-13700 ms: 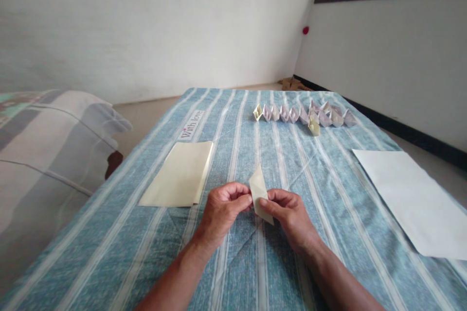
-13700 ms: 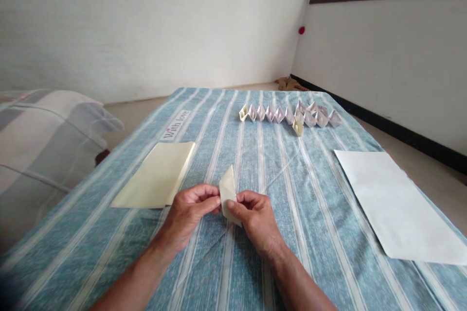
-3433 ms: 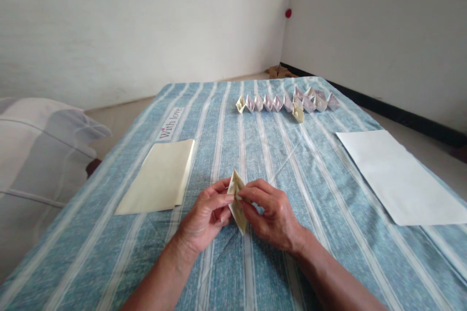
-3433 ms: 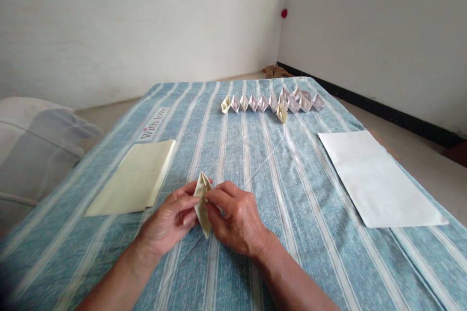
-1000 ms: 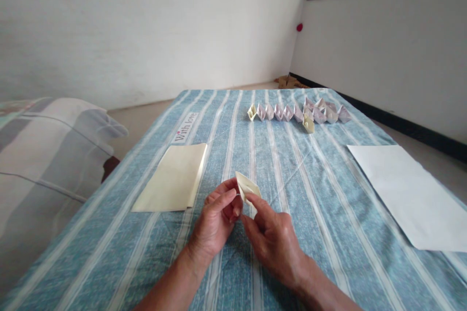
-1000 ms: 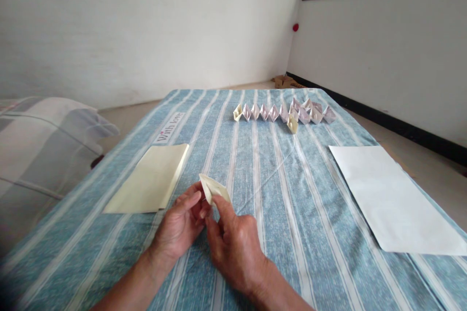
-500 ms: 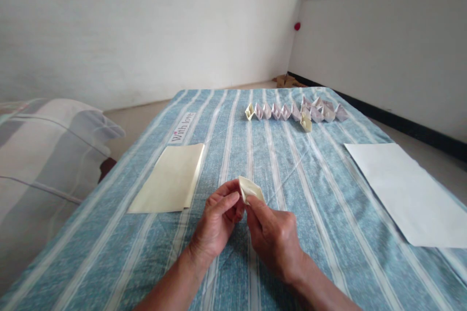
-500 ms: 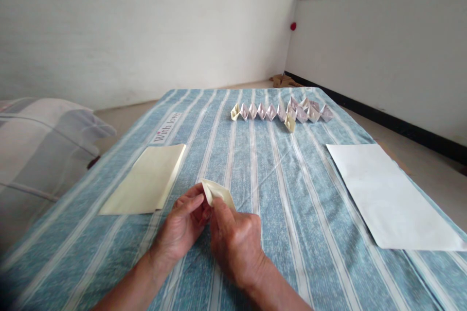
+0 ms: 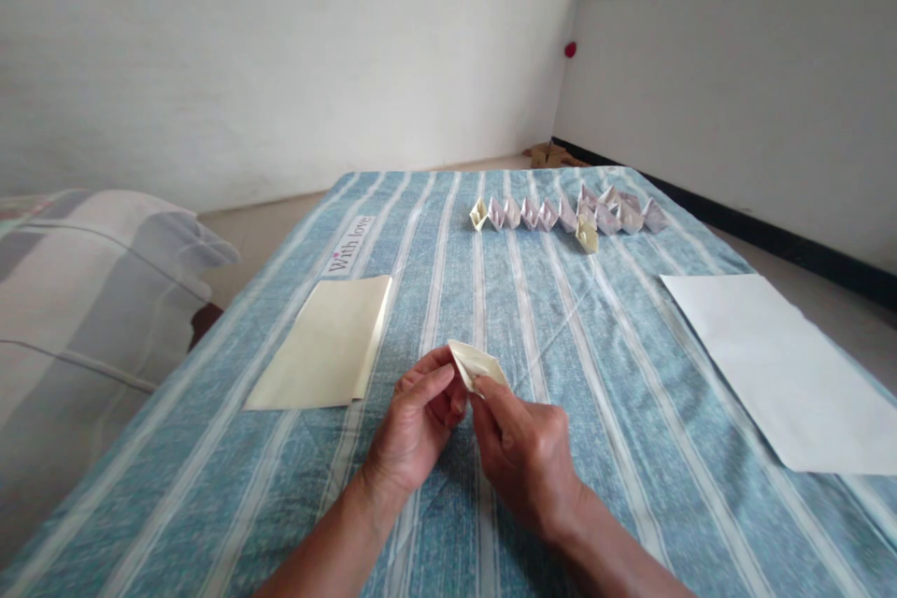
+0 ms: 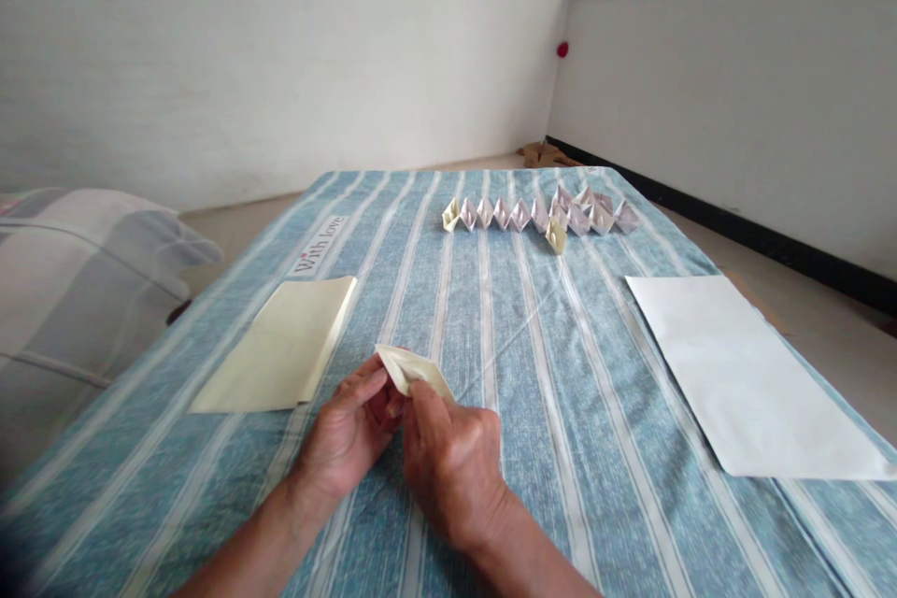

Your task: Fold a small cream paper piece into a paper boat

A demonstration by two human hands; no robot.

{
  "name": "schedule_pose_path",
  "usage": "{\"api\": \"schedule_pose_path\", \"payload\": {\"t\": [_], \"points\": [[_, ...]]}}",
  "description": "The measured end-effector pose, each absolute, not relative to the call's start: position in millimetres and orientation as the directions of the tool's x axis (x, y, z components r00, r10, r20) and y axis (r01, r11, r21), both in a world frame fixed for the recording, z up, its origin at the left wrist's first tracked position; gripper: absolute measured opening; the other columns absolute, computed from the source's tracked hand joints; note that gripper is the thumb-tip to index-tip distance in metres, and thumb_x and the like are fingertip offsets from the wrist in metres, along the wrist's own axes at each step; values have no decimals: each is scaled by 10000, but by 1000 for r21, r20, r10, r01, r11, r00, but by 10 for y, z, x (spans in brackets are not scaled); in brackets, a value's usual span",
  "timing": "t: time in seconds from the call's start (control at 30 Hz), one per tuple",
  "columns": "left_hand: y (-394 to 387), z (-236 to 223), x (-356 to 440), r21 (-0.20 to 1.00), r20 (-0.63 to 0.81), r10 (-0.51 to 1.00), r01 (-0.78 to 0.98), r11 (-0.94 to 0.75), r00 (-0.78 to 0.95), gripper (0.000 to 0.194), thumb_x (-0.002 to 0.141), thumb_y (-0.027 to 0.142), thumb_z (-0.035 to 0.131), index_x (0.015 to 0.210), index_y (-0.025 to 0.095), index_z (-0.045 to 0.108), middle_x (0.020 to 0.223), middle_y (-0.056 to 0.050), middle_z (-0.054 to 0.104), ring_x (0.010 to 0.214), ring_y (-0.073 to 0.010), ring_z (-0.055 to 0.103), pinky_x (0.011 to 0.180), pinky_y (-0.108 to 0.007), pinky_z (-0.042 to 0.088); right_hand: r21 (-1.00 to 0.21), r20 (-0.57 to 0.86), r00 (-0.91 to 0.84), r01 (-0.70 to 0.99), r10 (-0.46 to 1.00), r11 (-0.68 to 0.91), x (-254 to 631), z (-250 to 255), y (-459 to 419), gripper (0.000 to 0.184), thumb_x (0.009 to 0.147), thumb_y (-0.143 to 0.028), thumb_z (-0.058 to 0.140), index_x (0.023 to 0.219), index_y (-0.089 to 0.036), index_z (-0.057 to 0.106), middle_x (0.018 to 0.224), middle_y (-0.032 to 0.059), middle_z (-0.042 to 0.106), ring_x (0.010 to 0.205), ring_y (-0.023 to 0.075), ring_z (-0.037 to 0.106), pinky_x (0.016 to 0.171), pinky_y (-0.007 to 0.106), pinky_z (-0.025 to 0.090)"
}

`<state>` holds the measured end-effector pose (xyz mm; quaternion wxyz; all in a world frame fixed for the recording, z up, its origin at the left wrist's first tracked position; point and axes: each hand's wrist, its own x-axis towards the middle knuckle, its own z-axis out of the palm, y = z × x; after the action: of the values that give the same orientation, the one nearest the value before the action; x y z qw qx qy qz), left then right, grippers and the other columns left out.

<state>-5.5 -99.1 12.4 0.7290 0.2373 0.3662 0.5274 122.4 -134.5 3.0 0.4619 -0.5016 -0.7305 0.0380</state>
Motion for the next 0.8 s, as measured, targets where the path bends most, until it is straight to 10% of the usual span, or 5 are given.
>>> {"api": "schedule_pose_path", "payload": {"t": [0.8], "points": [[-998, 110, -33, 745, -269, 943, -578, 334, 198, 214, 658, 271, 777, 796, 146, 671, 520, 35, 578, 437, -60, 479, 415, -139, 354, -411, 671, -130, 754, 730, 512, 1235, 52, -1307, 367, 932, -94, 351, 631, -169, 546, 467, -26, 542, 372, 74, 468, 433, 246, 257]]}}
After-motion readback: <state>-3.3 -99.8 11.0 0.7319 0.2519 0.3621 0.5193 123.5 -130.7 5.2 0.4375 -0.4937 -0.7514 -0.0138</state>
